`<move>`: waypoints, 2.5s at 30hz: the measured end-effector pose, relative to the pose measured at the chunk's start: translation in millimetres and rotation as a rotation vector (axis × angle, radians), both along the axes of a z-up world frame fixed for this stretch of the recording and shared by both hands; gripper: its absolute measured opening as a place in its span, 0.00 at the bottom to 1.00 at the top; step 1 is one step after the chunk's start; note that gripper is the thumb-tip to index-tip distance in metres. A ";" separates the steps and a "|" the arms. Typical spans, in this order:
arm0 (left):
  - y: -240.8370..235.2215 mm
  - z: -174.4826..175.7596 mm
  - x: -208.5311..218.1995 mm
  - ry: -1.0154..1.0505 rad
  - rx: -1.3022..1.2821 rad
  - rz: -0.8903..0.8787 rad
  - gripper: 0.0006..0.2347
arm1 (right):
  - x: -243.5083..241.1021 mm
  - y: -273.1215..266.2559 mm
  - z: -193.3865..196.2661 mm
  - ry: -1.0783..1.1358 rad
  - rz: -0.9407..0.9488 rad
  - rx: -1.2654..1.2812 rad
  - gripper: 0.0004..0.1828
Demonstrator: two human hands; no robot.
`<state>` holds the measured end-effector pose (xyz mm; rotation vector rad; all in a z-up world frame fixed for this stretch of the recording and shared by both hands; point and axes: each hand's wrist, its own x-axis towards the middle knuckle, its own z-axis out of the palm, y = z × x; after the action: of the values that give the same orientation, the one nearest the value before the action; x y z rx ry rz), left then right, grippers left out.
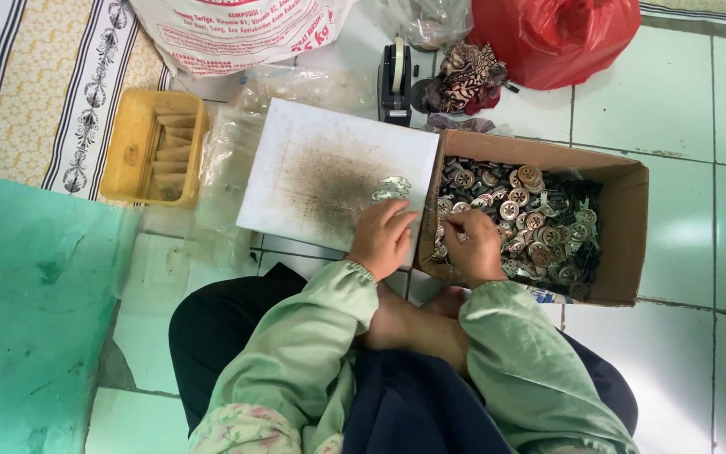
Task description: Sorting and packaging small metal components from a bulk box into individual plastic bags.
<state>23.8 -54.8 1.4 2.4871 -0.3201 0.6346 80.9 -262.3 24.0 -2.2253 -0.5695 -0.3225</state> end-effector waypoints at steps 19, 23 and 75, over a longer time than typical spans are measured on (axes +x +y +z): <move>41.4 10.6 -26.8 0.192 0.129 0.142 0.11 | -13.6 70.1 -7.2 -0.258 0.225 -0.293 0.06; 42.3 15.5 -26.3 0.253 0.148 0.130 0.13 | -11.8 72.0 -3.7 -0.233 0.199 -0.286 0.04; -155.0 -4.3 0.1 0.854 0.273 -0.579 0.21 | 39.2 -169.3 -53.4 0.766 -0.019 -0.855 0.17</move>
<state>23.9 -209.8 -2.9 2.4635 -0.7623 -0.7280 120.1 -431.6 -29.4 -2.8700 -0.2665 0.9058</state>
